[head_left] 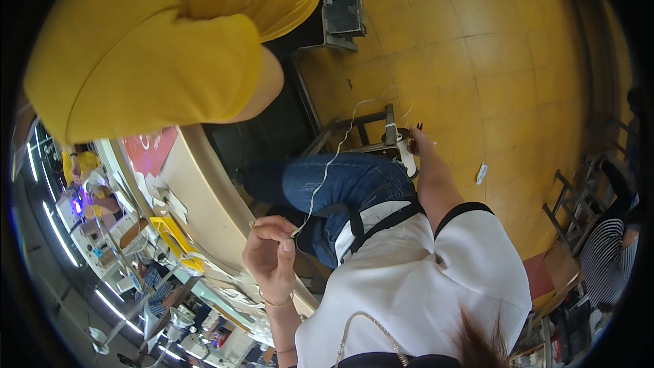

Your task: The person uses red-handled scissors to trim excess material from white fabric pieces on a worktable. They repeatedly pick up pieces, cut along edges, and place trimmed pieces aside while discarding scraps.

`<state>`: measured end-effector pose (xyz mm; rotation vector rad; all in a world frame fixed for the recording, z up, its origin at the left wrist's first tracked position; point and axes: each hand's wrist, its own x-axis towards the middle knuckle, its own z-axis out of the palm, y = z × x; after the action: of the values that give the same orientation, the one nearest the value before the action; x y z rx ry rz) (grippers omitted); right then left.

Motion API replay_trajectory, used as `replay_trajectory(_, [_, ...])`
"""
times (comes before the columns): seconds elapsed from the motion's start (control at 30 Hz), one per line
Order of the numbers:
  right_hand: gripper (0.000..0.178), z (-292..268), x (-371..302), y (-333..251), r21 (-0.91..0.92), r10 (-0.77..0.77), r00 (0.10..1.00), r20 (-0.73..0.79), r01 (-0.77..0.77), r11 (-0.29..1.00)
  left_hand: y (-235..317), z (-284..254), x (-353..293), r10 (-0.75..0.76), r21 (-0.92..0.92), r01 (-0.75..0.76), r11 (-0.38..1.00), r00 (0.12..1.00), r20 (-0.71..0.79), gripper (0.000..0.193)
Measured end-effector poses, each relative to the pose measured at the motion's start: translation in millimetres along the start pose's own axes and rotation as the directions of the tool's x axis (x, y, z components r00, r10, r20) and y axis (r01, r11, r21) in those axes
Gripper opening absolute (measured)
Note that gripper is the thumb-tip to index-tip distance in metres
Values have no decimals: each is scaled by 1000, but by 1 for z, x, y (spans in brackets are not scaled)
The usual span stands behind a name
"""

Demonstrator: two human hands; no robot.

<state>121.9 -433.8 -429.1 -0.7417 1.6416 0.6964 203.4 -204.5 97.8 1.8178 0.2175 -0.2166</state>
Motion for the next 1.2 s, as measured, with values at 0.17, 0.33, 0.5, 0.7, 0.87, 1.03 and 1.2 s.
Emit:
replay_trajectory(0.17, [27,7,9,-9,-5,83,996,44,-83,997,1,13,11,-9,6,9,1000,999,39,16])
replay_trajectory(0.33, [31,6,6,-11,193,187,981,-40,-177,965,3,19,16,-11,25,9,1000,998,65,16])
replay_trajectory(0.5, [28,-12,5,-1,325,93,995,-40,-75,943,3,18,15,2,-6,-1,1000,998,63,18])
replay_trajectory(0.7, [26,-65,14,7,833,65,958,-278,207,513,4,10,8,57,-50,-52,997,993,99,20])
replay_trajectory(0.87, [13,-168,-5,-44,782,-219,874,-434,486,389,-2,1,-2,84,-106,-78,991,995,57,21])
replay_trajectory(1.03, [18,-292,-14,-108,500,-538,631,-559,774,389,-10,-3,-18,18,-134,-6,991,996,85,16])
replay_trajectory(1.2, [16,-501,-91,-266,716,-576,454,-680,583,-384,-19,-6,-29,60,-184,-40,982,993,105,13])
